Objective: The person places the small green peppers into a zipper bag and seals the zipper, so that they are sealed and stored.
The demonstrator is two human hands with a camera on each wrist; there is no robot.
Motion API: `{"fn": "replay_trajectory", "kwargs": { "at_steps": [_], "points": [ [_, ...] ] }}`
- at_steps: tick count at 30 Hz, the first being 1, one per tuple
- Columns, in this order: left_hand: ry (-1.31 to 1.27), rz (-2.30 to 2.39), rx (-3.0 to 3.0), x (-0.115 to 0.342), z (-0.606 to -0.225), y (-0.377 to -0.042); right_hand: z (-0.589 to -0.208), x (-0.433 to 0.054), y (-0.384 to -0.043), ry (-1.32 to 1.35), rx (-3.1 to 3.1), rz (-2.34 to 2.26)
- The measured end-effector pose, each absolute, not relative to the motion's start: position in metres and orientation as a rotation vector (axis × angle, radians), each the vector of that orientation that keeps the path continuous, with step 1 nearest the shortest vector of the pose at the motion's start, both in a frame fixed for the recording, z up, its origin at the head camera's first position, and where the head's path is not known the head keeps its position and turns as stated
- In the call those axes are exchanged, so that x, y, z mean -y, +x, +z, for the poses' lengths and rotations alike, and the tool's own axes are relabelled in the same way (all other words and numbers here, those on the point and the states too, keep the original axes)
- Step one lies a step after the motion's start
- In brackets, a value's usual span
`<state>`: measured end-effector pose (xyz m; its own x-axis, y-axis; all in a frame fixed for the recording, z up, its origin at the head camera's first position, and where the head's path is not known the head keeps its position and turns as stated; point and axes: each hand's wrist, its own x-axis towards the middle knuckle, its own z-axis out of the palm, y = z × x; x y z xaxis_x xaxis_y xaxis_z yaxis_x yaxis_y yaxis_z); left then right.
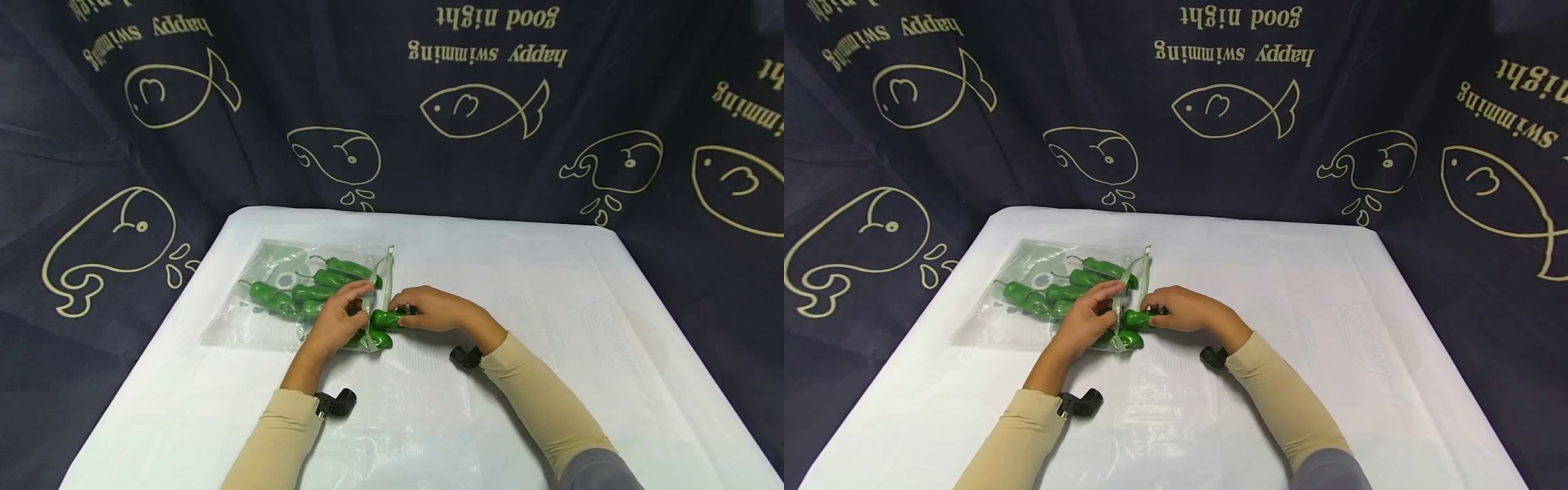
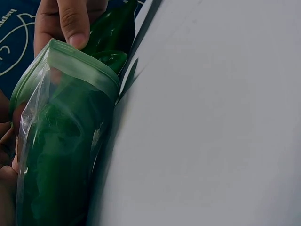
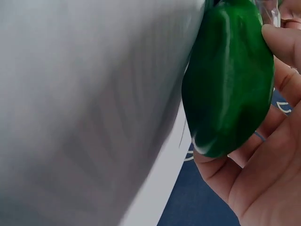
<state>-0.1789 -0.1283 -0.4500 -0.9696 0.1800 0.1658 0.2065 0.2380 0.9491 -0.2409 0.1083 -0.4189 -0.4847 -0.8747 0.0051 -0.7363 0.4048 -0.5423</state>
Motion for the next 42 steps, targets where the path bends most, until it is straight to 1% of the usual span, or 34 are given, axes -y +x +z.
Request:
{"fn": "replay_trajectory", "kwargs": {
  "at_steps": [6, 14, 28, 42],
  "points": [
    [-0.368, -1.885, 2.485, 0.128, -0.449, -0.179, -0.418, -0.105, -0.240, -1.396, -2.384, -0.717],
    [-0.398, -1.867, 2.498, 0.122, -0.411, -0.159, -0.418, -0.103, -0.239, -1.403, -2.374, -0.706],
    [-0.399, -1.893, 2.502, 0.123, -0.413, -0.161, -0.421, -0.100, -0.238, -1.427, -2.294, -0.724],
    [-0.386, -1.905, 2.504, 0.123, -0.411, -0.160, -0.421, -0.100, -0.238, -1.334, -2.271, -0.709]
  ]
}}
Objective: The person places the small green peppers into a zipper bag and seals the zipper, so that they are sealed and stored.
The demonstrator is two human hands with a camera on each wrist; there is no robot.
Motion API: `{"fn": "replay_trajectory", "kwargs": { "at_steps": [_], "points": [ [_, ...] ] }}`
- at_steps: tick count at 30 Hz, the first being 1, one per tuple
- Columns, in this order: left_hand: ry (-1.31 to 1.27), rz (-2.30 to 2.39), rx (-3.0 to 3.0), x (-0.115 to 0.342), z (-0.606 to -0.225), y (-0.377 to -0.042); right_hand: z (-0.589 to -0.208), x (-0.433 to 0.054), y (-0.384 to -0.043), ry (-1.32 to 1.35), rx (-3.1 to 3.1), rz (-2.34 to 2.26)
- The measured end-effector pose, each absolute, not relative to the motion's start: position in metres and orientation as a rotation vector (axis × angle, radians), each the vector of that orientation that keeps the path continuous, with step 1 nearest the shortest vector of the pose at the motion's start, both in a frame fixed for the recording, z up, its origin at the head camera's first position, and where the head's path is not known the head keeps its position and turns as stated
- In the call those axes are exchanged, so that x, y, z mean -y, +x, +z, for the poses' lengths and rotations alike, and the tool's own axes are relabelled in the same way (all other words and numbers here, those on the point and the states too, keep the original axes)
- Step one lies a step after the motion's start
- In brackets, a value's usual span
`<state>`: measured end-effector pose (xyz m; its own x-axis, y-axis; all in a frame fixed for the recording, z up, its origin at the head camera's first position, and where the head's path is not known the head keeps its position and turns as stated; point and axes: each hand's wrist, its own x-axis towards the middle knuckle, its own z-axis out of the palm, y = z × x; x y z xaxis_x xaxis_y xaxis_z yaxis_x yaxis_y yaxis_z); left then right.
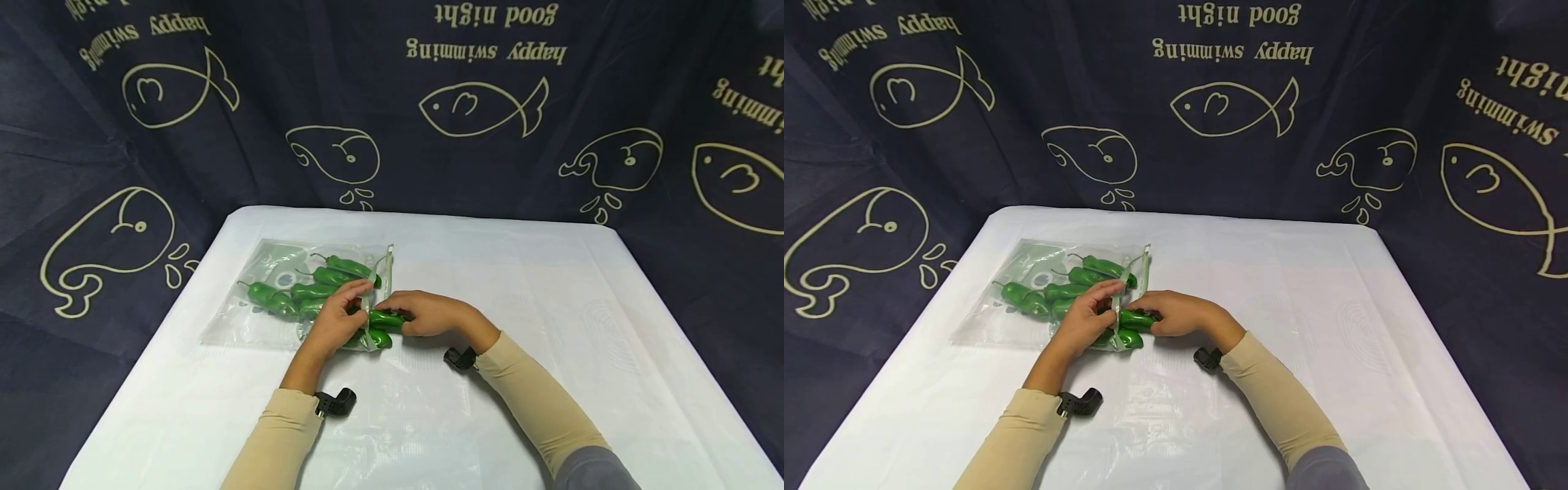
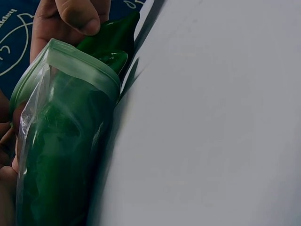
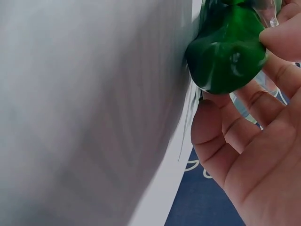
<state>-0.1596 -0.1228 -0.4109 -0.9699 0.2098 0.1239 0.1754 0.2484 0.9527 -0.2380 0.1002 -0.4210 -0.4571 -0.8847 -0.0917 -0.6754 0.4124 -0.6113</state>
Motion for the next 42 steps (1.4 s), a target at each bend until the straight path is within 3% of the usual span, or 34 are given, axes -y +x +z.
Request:
{"fn": "replay_trajectory", "kwargs": {
  "at_steps": [42],
  "points": [
    [0.358, 1.870, -2.466, 0.1229, -0.4131, -0.1618, -0.4223, -0.1030, -0.2401, -1.372, -2.261, -0.744]
  ]
}}
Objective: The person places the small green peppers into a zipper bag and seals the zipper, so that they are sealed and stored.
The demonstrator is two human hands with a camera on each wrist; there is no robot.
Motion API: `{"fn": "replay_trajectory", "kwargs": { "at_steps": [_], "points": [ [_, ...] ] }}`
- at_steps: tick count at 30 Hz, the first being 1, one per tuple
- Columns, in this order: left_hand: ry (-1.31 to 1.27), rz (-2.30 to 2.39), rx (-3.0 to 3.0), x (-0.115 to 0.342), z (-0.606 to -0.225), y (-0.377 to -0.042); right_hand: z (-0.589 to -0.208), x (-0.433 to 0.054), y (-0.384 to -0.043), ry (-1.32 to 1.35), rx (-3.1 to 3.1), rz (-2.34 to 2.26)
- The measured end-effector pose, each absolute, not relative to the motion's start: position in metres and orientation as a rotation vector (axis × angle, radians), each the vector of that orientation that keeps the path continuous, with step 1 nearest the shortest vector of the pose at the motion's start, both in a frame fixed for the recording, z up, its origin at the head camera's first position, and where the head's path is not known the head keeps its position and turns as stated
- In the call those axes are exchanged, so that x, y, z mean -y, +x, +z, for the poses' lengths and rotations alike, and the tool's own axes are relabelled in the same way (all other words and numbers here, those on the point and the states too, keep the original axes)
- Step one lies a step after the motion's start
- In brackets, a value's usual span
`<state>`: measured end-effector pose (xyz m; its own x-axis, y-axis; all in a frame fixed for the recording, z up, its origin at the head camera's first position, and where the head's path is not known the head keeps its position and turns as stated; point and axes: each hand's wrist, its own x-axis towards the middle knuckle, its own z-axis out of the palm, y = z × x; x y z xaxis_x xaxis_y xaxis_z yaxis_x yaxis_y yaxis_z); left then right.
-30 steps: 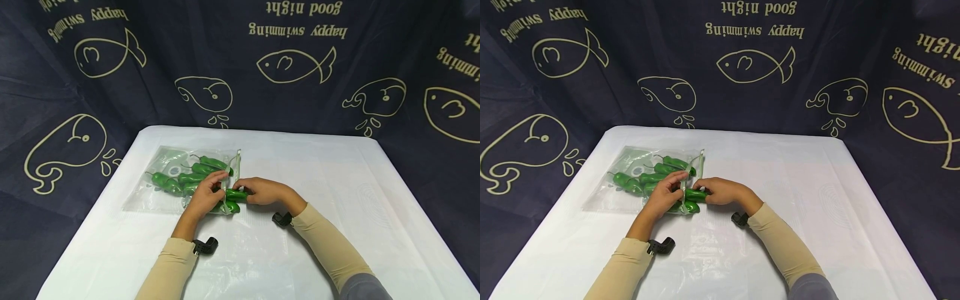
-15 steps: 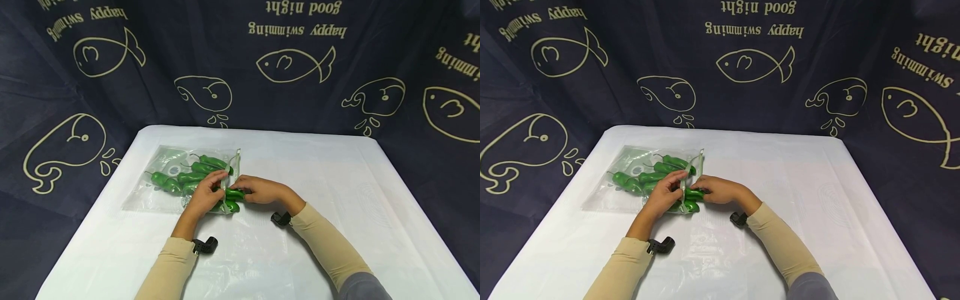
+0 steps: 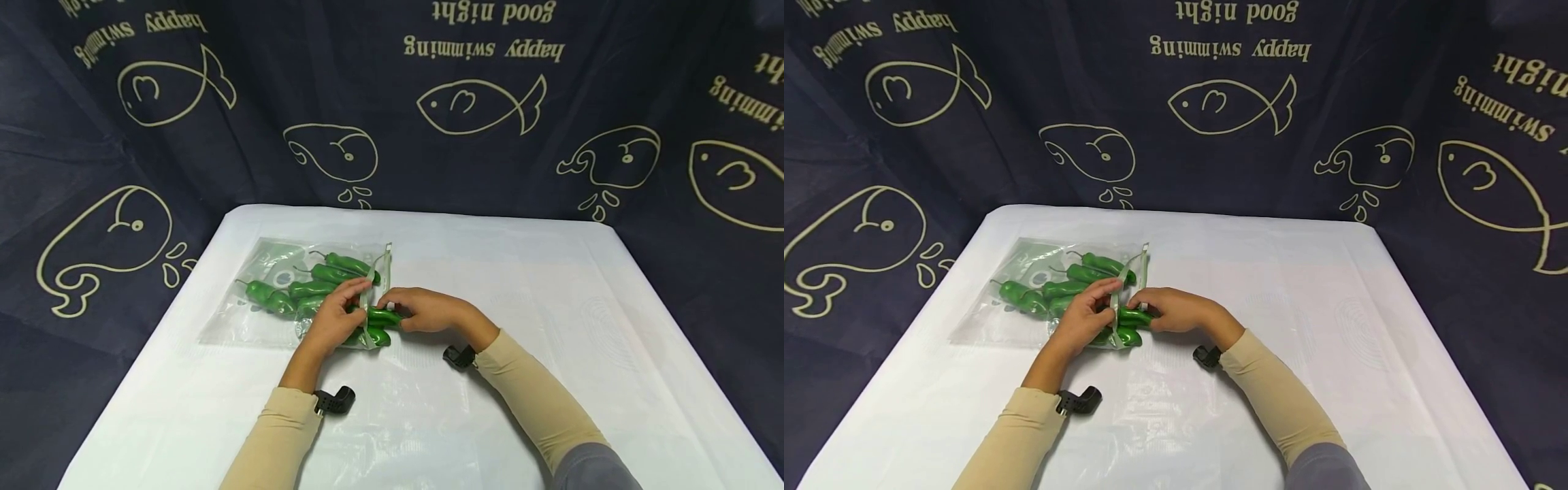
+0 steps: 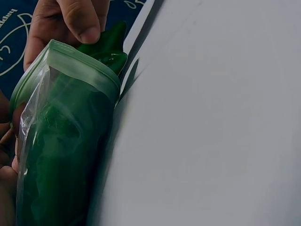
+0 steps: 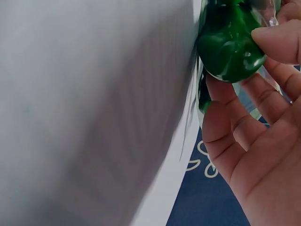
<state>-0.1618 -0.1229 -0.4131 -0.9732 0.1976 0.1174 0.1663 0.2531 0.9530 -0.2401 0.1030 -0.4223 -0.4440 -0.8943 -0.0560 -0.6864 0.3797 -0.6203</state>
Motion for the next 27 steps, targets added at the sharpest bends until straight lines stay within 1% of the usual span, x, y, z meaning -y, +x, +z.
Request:
{"fn": "replay_trajectory", "kwargs": {
  "at_steps": [7, 27],
  "points": [
    [0.375, 1.878, -2.461, 0.1230, -0.4130, -0.1621, -0.4192, -0.1030, -0.2383, -1.336, -2.282, -0.725],
    [0.397, 1.878, -2.470, 0.1222, -0.4137, -0.1615, -0.4197, -0.1032, -0.2365, -1.338, -2.275, -0.657]
  ]
}}
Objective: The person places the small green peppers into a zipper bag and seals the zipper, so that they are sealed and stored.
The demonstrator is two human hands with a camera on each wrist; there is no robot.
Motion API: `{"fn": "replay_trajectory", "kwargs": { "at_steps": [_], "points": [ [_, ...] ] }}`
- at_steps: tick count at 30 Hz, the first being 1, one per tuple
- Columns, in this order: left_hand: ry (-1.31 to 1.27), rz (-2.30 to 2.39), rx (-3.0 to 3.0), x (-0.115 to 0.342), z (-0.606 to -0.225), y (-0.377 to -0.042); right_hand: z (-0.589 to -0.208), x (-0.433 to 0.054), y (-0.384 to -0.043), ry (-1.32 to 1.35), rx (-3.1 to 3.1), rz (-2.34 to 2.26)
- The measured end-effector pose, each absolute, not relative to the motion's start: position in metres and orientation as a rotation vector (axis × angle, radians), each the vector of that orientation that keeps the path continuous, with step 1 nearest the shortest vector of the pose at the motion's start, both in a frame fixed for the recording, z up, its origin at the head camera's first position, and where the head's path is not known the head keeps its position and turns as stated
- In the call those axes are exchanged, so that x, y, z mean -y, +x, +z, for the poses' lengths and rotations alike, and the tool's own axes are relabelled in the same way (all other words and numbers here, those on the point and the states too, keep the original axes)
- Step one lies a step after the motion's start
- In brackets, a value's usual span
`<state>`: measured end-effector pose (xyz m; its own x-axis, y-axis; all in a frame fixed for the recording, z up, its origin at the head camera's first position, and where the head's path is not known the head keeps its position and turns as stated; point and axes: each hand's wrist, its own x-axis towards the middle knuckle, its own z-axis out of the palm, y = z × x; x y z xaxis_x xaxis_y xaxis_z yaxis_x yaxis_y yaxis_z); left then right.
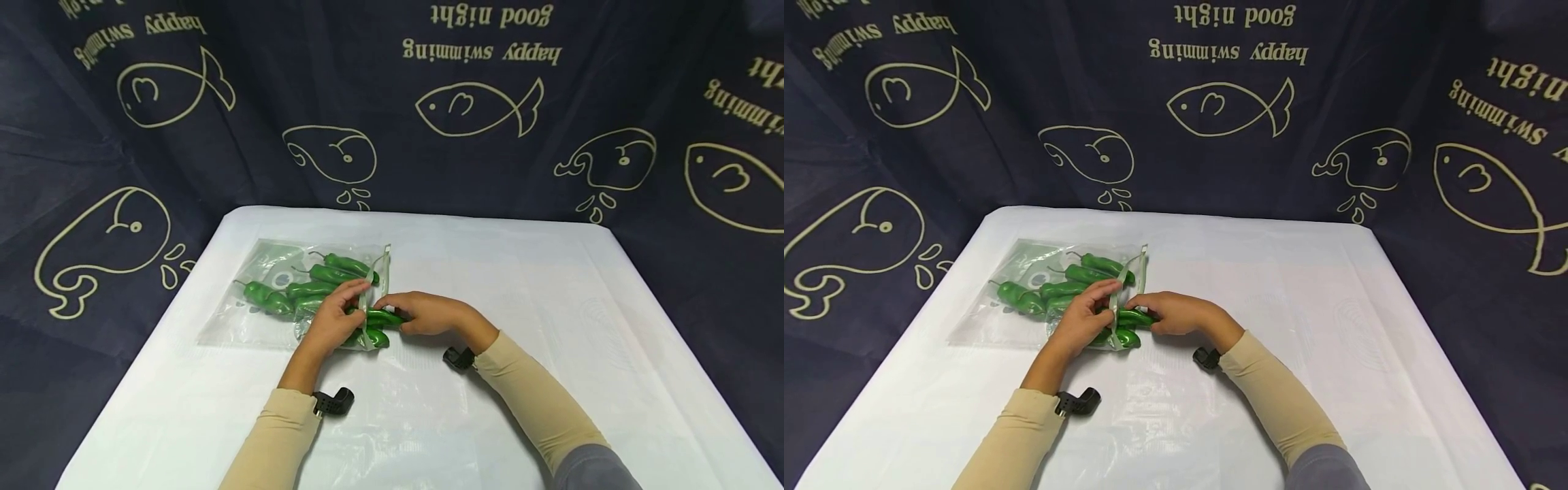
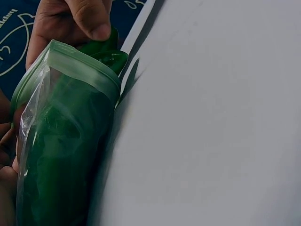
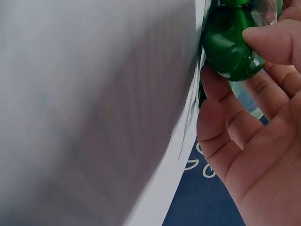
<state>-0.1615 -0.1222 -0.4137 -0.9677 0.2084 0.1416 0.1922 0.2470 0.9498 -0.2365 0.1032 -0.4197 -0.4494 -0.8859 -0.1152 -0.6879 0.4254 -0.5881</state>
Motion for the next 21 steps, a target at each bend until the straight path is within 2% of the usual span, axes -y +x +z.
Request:
{"fn": "replay_trajectory", "kwargs": {
  "at_steps": [21],
  "points": [
    [0.396, 1.861, -2.475, 0.1221, -0.4139, -0.1608, -0.4130, -0.1103, -0.2323, -1.328, -2.204, -0.633]
  ]
}}
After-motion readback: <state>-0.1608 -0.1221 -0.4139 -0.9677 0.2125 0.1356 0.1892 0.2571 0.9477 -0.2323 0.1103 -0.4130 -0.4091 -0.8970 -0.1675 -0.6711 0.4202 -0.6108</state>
